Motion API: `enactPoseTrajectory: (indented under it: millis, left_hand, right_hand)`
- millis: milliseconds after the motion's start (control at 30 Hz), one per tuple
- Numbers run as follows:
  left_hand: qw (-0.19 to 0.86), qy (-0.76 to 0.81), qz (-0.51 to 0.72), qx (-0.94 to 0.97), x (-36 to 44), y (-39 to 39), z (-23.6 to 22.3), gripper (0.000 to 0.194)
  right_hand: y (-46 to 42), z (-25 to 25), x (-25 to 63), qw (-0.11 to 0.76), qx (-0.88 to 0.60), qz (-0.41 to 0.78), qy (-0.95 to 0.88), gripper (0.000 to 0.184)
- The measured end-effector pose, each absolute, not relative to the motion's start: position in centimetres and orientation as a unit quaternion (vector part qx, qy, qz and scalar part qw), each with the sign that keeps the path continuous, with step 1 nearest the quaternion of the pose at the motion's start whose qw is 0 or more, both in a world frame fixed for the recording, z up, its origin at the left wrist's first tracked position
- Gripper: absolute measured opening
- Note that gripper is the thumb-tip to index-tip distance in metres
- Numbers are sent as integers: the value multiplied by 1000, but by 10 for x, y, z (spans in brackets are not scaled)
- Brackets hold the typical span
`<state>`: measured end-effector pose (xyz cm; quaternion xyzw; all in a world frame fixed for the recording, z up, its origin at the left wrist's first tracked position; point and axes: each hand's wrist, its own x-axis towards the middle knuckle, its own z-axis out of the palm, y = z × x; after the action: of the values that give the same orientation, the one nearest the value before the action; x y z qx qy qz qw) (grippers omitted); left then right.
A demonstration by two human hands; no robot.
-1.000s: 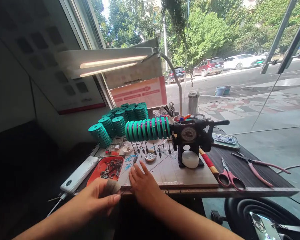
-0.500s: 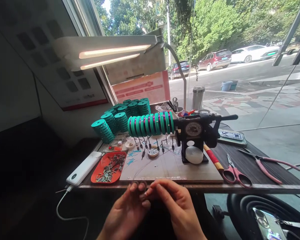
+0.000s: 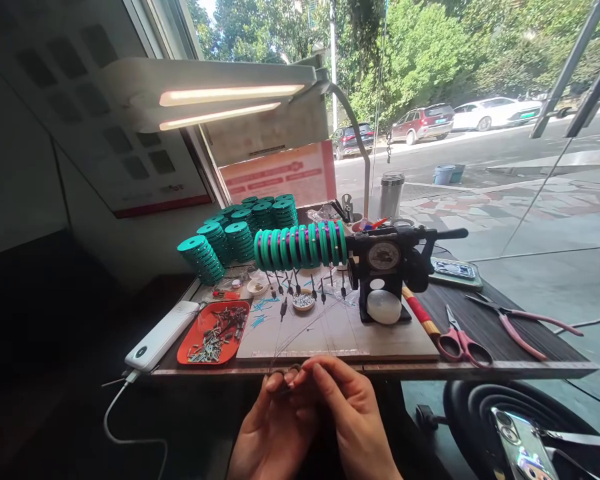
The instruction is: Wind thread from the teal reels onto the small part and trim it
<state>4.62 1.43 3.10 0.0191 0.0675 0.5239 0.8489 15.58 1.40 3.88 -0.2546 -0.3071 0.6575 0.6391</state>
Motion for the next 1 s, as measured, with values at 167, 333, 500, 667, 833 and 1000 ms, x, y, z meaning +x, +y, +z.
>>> enactPoseTrajectory:
  millis: [167, 333, 500, 667, 833, 1000]
  left_hand:
    - [846, 61, 529, 29, 47, 15, 30, 6]
    - [846, 77, 527, 27, 43, 16, 27, 7]
    - [822, 189, 535, 37, 43, 11, 32, 4]
    - [727, 312, 606, 76, 39, 9, 37, 14]
    - [616, 343, 676, 215, 21, 10, 37, 22]
    - [823, 206, 425, 315, -2, 13, 54, 19]
  right_hand:
    - [14, 38, 154, 637, -278, 635, -338, 11]
    - [14, 34, 158, 641, -333, 448, -526, 14]
    - [12, 11, 152, 625, -274, 21, -731, 18]
    - [14, 19, 158, 547, -314, -16, -776, 16]
    - [41, 58, 173, 406, -395, -140, -812, 21]
    - [44, 74, 176, 274, -330, 163, -889, 41]
